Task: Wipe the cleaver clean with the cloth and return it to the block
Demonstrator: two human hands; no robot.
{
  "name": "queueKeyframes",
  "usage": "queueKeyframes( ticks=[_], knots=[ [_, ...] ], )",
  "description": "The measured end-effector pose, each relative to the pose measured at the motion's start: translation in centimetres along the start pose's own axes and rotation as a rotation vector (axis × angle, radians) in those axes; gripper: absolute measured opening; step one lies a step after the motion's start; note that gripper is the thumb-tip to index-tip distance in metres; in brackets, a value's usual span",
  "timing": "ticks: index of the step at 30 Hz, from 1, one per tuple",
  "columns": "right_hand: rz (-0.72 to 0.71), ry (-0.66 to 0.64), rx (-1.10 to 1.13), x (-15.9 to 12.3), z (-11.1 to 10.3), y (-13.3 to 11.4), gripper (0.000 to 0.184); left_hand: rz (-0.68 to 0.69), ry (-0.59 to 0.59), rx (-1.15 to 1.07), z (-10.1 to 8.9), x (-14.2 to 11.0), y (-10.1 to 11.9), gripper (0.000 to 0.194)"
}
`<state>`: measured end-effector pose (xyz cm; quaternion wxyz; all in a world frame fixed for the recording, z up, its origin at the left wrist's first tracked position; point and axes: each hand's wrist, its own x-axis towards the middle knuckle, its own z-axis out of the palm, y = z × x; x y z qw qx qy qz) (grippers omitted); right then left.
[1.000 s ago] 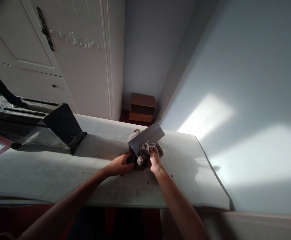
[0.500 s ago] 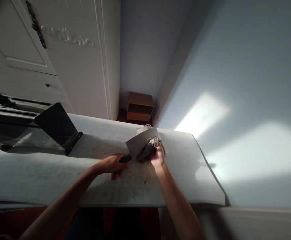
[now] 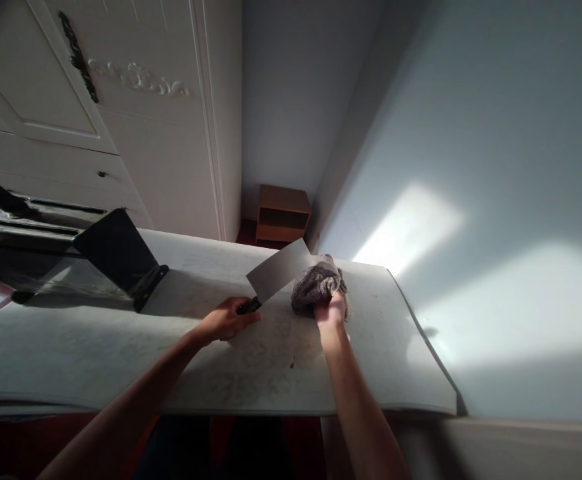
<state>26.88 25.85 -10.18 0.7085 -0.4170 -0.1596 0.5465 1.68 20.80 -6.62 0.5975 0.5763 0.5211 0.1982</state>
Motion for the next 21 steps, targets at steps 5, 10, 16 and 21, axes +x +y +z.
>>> queueKeyframes(
  ticks=[5,10,16,21],
  knots=[
    [-0.014,0.053,-0.032,-0.3,-0.1,0.3,0.024,0.051,0.148,0.065,0.9,0.6,-0.7,0.032],
    [-0.151,0.117,-0.099,-2.0,0.8,1.1,0.028,0.085,0.186,0.158,1.3,1.0,-1.1,0.029],
    [-0.377,-0.111,-0.442,-4.2,1.6,2.4,0.022,0.117,0.269,0.342,1.6,1.2,-1.2,0.024],
    [-0.693,-0.477,-0.81,-5.5,2.0,2.7,0.007,0.127,0.282,0.514,2.2,0.8,-0.8,0.022]
  ],
)
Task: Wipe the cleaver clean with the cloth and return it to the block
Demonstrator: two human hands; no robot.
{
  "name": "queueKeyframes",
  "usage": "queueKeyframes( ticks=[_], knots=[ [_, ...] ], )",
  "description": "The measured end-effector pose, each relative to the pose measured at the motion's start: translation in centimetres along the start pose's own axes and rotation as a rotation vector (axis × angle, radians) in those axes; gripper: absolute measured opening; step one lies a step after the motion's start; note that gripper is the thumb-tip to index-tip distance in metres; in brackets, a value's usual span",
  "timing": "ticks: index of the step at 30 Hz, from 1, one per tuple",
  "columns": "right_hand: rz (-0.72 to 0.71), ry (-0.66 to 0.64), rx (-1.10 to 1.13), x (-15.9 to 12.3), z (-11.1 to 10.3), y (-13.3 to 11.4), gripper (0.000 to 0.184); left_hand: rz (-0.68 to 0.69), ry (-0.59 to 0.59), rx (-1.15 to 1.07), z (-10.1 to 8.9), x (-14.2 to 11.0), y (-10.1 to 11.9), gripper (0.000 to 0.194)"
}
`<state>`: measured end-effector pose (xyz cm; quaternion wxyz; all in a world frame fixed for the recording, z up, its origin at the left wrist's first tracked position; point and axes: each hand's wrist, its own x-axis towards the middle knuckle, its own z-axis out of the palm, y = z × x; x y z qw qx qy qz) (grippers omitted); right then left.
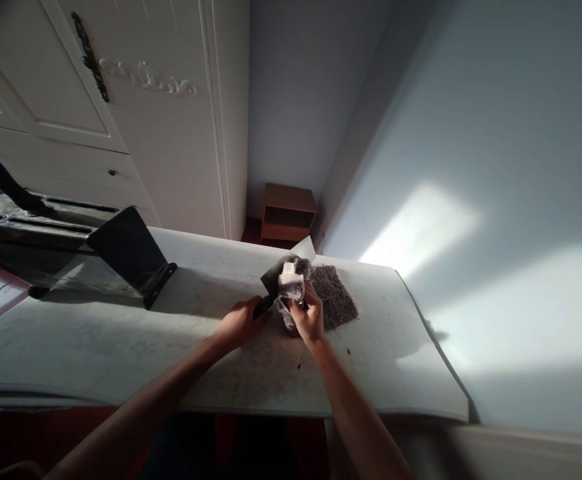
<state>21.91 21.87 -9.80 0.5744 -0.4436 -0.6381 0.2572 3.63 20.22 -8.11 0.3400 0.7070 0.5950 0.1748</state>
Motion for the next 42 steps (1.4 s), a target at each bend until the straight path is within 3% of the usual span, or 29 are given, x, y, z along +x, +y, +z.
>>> queueKeyframes(
  ticks=[4,11,15,22,28,32,42],
  knots=[
    [-0.201,-0.102,-0.133,0.0,0.4,-1.2,0.01,0.022,-0.005,0.048,0.4,-0.1,0.1,0.025],
    [-0.329,-0.253,-0.344,-0.1,1.1,-1.4,0.025,0.006,0.007,0.119,0.9,-0.3,0.2,0.024],
    [-0.382,-0.265,-0.461,-0.3,1.3,-1.1,0.038,-0.001,-0.011,0.129,0.9,-0.4,0.3,0.027],
    [-0.372,-0.056,-0.501,0.3,0.7,-0.2,0.047,0.019,-0.016,0.159,0.7,-0.6,0.4,0.026],
    [-0.233,0.118,-0.576,1.3,-0.9,1.3,0.048,0.033,-0.036,0.132,0.0,-1.0,0.7,0.019],
    [-0.105,0.148,-0.58,1.7,-1.7,2.0,0.05,0.063,-0.055,0.084,-0.2,-1.0,0.5,0.015],
    [0.028,0.165,-0.371,2.1,-1.9,3.2,0.046,0.072,-0.053,-0.055,-0.2,-0.5,-0.1,0.014]
  ],
)
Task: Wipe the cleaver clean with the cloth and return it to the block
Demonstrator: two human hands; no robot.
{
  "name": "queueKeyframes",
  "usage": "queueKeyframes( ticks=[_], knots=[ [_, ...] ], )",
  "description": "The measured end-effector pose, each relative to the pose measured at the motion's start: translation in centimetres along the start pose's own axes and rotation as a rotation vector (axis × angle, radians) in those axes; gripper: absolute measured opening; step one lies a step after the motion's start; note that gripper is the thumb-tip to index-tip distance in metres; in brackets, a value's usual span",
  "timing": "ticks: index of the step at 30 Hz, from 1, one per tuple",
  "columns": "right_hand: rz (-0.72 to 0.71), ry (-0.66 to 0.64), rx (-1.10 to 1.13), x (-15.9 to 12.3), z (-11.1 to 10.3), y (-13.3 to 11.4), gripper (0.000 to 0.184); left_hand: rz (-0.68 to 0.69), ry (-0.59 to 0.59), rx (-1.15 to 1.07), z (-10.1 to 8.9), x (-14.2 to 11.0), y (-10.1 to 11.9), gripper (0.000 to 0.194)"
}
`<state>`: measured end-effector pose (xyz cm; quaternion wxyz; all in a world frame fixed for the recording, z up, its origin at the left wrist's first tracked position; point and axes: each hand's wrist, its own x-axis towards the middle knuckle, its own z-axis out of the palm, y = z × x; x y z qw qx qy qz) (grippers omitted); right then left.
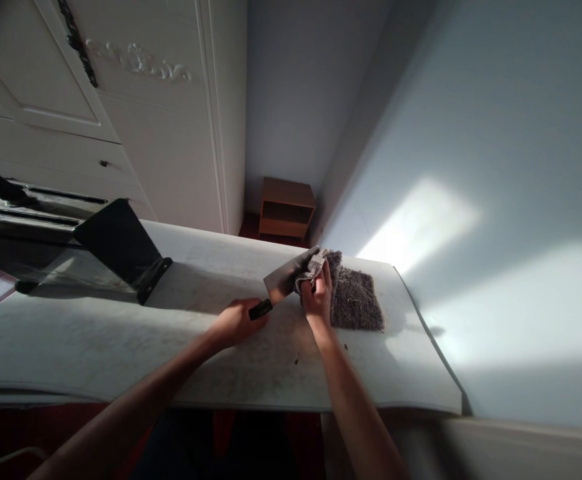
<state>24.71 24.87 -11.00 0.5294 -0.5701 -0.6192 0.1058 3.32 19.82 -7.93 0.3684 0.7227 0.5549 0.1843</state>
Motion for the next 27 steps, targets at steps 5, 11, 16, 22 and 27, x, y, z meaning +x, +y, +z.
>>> queueKeyframes(
  ticks=[5,11,16,22,27],
  knots=[
    [0.033,-0.064,0.029,-0.3,0.2,0.4,0.048,-0.108,-0.036,-0.119,-0.2,0.1,0.1,0.019],
    [-0.093,-0.19,-0.08,-0.9,0.2,0.0,0.051,-0.172,-0.115,-0.278,-0.7,-0.2,0.2,0.02],
    [-0.167,-0.228,-0.128,-1.6,0.2,-0.5,0.054,-0.135,-0.122,-0.288,-1.1,-0.2,0.1,0.025],
    [-0.398,-0.228,-0.132,-2.8,0.6,-1.7,0.053,-0.178,-0.087,-0.358,-1.1,0.1,0.2,0.022],
    [-0.488,-0.279,-0.17,-3.5,0.7,-3.8,0.05,-0.189,-0.056,-0.349,-0.8,0.3,-0.1,0.019]
  ],
)
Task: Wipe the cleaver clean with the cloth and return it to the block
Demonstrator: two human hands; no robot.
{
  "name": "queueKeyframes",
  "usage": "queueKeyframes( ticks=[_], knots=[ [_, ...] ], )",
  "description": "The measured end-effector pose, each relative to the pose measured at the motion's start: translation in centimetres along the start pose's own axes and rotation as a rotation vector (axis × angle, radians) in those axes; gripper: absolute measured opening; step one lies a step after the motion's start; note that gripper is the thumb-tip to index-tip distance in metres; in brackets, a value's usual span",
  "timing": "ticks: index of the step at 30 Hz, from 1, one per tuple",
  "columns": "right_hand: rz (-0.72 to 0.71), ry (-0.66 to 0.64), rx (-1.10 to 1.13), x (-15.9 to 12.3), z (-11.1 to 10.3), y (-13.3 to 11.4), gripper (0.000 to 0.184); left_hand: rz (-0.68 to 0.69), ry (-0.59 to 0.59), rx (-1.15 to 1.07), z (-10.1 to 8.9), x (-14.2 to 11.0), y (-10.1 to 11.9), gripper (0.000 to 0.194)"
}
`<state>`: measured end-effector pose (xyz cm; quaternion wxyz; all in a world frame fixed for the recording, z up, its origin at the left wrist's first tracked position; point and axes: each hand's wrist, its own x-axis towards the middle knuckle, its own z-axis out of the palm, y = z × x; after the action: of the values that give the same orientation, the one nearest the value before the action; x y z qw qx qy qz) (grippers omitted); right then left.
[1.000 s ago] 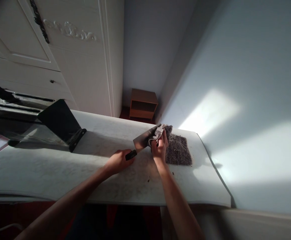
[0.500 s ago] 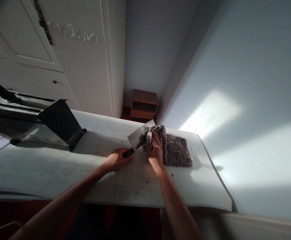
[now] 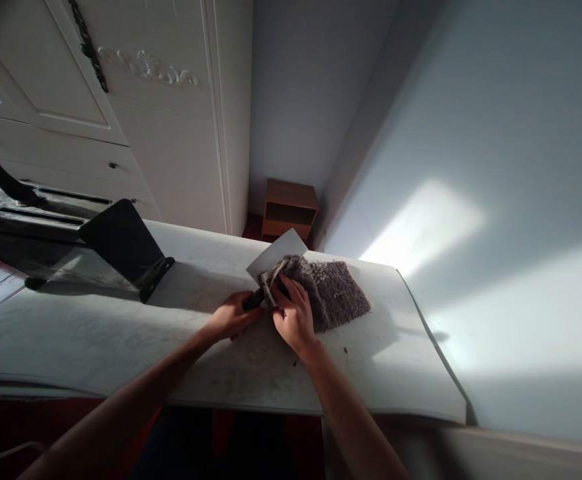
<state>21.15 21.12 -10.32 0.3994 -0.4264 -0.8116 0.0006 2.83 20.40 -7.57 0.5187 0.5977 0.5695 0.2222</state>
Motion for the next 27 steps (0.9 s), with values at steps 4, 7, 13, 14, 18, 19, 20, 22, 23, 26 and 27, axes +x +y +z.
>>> queueKeyframes(
  ticks=[4,7,13,14,18,19,20,22,23,26,27],
  knots=[
    [-0.004,-0.03,0.076,0.0,-0.1,-0.5,0.047,0.041,0.023,0.013,0.1,0.0,-0.1,0.02],
    [0.018,-0.023,0.167,0.0,-0.1,-0.4,0.044,0.037,0.035,0.03,0.3,-0.2,0.0,0.018],
    [0.082,-0.059,0.201,0.2,-0.3,-0.3,0.044,0.011,0.04,0.03,0.5,-0.4,0.2,0.016],
    [0.087,-0.056,0.191,0.2,-0.3,-0.2,0.044,0.008,0.041,0.03,0.5,-0.4,0.2,0.016],
    [0.107,-0.046,0.114,0.1,0.0,0.0,0.034,0.013,0.037,0.043,0.4,-0.3,0.0,0.017],
    [0.114,-0.05,0.087,0.0,0.1,0.0,0.031,0.021,0.038,0.046,0.4,-0.3,0.0,0.017],
    [0.123,-0.056,0.07,0.0,0.1,0.1,0.028,0.031,0.037,0.045,0.4,-0.2,0.0,0.017],
    [0.15,-0.054,0.083,0.1,0.1,0.1,0.026,0.051,0.039,0.034,0.3,-0.2,0.0,0.017],
    [0.172,-0.043,0.117,0.1,0.0,0.1,0.025,0.059,0.042,0.029,0.3,-0.2,0.0,0.017],
    [0.272,0.038,0.249,0.3,-0.4,0.3,0.024,0.076,0.073,0.046,0.3,-0.3,0.0,0.016],
    [0.316,0.08,0.289,0.3,-0.5,0.5,0.022,0.08,0.096,0.066,0.4,-0.3,0.0,0.016]
  ],
)
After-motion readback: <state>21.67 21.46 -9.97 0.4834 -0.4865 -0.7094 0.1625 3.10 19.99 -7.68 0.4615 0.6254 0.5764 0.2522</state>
